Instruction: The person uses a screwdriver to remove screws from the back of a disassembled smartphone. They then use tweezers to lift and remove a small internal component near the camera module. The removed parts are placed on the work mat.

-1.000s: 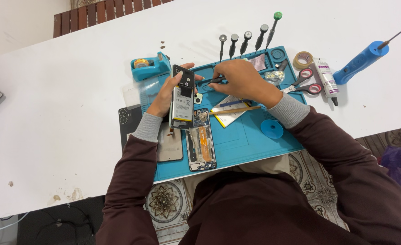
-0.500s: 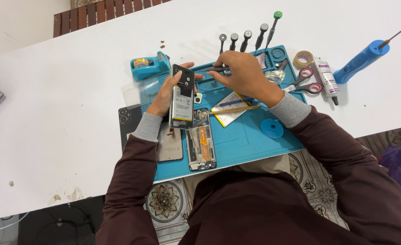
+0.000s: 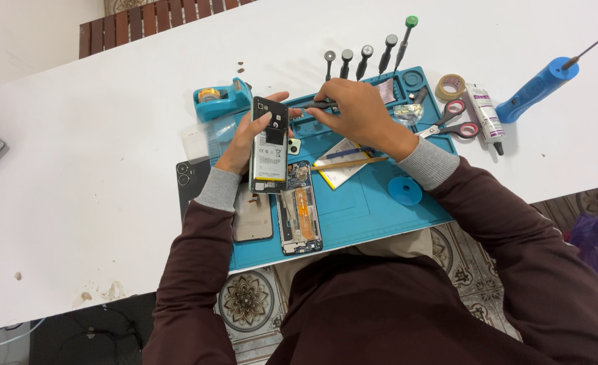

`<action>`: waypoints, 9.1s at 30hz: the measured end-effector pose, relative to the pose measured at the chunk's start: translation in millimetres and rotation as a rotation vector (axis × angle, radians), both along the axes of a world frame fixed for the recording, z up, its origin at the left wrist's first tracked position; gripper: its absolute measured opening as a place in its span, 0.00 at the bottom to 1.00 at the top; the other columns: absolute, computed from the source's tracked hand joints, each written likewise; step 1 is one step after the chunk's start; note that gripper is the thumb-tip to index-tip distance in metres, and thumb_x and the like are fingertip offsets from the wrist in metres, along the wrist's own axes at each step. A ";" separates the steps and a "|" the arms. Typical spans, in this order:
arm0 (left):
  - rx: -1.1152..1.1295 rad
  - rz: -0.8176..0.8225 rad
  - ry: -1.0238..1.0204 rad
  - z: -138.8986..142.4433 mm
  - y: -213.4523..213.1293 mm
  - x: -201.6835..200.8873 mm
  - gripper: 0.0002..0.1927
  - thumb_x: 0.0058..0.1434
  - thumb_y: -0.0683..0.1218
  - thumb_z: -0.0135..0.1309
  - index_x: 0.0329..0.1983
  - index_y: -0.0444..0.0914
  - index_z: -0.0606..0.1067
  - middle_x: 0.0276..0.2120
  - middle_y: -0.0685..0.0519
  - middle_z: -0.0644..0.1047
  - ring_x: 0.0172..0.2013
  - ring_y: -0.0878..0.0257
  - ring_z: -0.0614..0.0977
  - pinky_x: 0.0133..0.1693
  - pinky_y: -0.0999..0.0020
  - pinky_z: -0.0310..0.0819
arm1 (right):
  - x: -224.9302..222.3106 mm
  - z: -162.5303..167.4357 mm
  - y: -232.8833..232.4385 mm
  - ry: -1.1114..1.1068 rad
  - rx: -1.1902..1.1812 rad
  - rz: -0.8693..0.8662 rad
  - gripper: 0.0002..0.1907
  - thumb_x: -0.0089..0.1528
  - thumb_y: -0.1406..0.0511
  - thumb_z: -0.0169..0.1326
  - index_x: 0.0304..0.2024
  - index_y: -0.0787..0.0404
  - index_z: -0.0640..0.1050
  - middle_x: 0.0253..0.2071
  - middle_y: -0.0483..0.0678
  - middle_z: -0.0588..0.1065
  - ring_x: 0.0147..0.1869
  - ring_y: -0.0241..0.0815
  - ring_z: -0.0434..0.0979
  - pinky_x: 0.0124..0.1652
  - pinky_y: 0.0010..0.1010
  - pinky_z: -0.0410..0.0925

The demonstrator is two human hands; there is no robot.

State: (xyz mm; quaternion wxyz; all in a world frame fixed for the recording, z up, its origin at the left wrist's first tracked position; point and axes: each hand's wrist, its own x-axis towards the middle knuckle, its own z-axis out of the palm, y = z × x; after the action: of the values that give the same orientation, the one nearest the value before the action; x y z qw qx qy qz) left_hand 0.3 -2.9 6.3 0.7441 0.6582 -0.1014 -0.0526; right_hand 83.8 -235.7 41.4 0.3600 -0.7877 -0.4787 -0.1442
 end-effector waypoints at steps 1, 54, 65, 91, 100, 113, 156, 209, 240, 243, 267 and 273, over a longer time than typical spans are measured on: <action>-0.005 -0.001 0.001 0.2 0.4 -0.1 0.49 0.60 0.66 0.53 0.75 0.31 0.56 0.59 0.36 0.74 0.46 0.60 0.82 0.42 0.69 0.85 | -0.4 0.2 0.1 -0.001 0.000 0.002 0.13 0.62 0.60 0.66 0.36 0.63 0.80 0.32 0.49 0.79 0.30 0.43 0.78 0.29 0.32 0.69; -0.019 -0.010 0.010 -2.4 0.9 0.0 0.46 0.62 0.64 0.52 0.74 0.32 0.57 0.57 0.39 0.73 0.47 0.60 0.81 0.42 0.68 0.84 | -0.3 -2.6 -1.0 0.010 -0.005 0.029 0.13 0.62 0.60 0.66 0.37 0.63 0.79 0.34 0.50 0.79 0.32 0.44 0.80 0.31 0.33 0.70; -0.022 -0.011 0.015 -1.0 0.3 -0.3 0.45 0.63 0.64 0.51 0.74 0.32 0.57 0.58 0.38 0.73 0.47 0.60 0.81 0.43 0.68 0.83 | -0.5 -0.6 -0.9 0.032 -0.028 0.014 0.13 0.62 0.60 0.66 0.37 0.63 0.79 0.34 0.50 0.79 0.31 0.44 0.79 0.30 0.33 0.69; 0.028 0.052 0.041 -12.8 -3.8 1.2 0.54 0.64 0.80 0.23 0.76 0.35 0.58 0.39 0.52 0.78 0.40 0.65 0.82 0.39 0.71 0.82 | -13.6 -15.5 2.0 0.174 0.096 0.265 0.11 0.68 0.64 0.57 0.51 0.61 0.79 0.34 0.47 0.71 0.29 0.38 0.68 0.28 0.30 0.62; 0.005 0.052 0.051 -10.8 -6.9 0.7 0.53 0.63 0.79 0.24 0.75 0.36 0.58 0.43 0.52 0.77 0.43 0.66 0.82 0.40 0.71 0.83 | -14.1 -12.4 3.0 0.174 0.093 0.254 0.11 0.68 0.63 0.57 0.51 0.61 0.79 0.35 0.47 0.71 0.30 0.38 0.69 0.28 0.30 0.63; 0.014 0.076 0.027 -12.7 -11.4 -2.3 0.54 0.64 0.79 0.23 0.79 0.36 0.54 0.45 0.53 0.76 0.45 0.66 0.80 0.43 0.72 0.80 | -15.8 -4.7 -1.2 0.148 0.074 0.274 0.15 0.64 0.63 0.62 0.51 0.61 0.78 0.35 0.48 0.71 0.28 0.38 0.68 0.27 0.30 0.63; -0.347 0.041 0.135 -31.4 -32.5 -7.6 0.47 0.67 0.76 0.25 0.73 0.37 0.58 0.41 0.52 0.75 0.32 0.62 0.81 0.25 0.70 0.75 | -10.4 -8.9 -7.5 0.145 0.084 0.210 0.14 0.64 0.60 0.68 0.37 0.61 0.78 0.29 0.47 0.77 0.28 0.33 0.77 0.29 0.23 0.68; -0.330 0.014 0.139 -27.3 -31.1 -5.2 0.44 0.69 0.74 0.24 0.71 0.38 0.61 0.31 0.49 0.77 0.28 0.64 0.80 0.25 0.70 0.75 | -7.3 -9.5 -4.9 0.153 0.099 0.282 0.14 0.60 0.61 0.65 0.42 0.64 0.80 0.33 0.49 0.80 0.29 0.36 0.79 0.28 0.23 0.70; -0.593 0.279 0.132 -20.3 -19.5 1.1 0.31 0.71 0.63 0.44 0.64 0.35 0.64 0.42 0.49 0.72 0.29 0.65 0.77 0.20 0.71 0.72 | 11.1 -1.8 -5.9 0.111 -0.194 0.106 0.15 0.57 0.57 0.66 0.30 0.63 0.82 0.25 0.51 0.78 0.25 0.44 0.75 0.28 0.35 0.67; -0.601 0.268 0.131 -19.8 -19.3 1.6 0.32 0.70 0.63 0.44 0.64 0.35 0.64 0.42 0.49 0.72 0.28 0.65 0.77 0.20 0.71 0.72 | 10.5 -1.6 -4.2 0.116 -0.205 0.104 0.16 0.57 0.57 0.66 0.31 0.64 0.82 0.24 0.51 0.77 0.24 0.45 0.74 0.27 0.35 0.66; -0.609 0.245 0.132 -20.3 -19.3 1.4 0.31 0.71 0.63 0.43 0.64 0.35 0.64 0.42 0.50 0.72 0.29 0.64 0.77 0.20 0.72 0.72 | 9.2 -2.1 -2.0 0.120 -0.268 0.062 0.17 0.57 0.54 0.66 0.31 0.63 0.83 0.23 0.51 0.77 0.25 0.46 0.74 0.28 0.37 0.67; -0.603 0.246 0.141 -18.9 -19.5 1.7 0.32 0.71 0.63 0.43 0.64 0.35 0.64 0.42 0.49 0.73 0.29 0.64 0.77 0.20 0.71 0.72 | 8.5 -0.9 -1.4 0.121 -0.273 0.063 0.18 0.57 0.54 0.66 0.31 0.63 0.83 0.23 0.51 0.77 0.24 0.46 0.74 0.28 0.36 0.66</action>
State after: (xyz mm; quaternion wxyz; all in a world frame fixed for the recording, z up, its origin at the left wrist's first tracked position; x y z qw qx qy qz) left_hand 2.0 -22.5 -12.6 0.9114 0.4103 0.0196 0.0249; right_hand 92.2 -237.1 40.5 0.2818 -0.8212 -0.4958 -0.0187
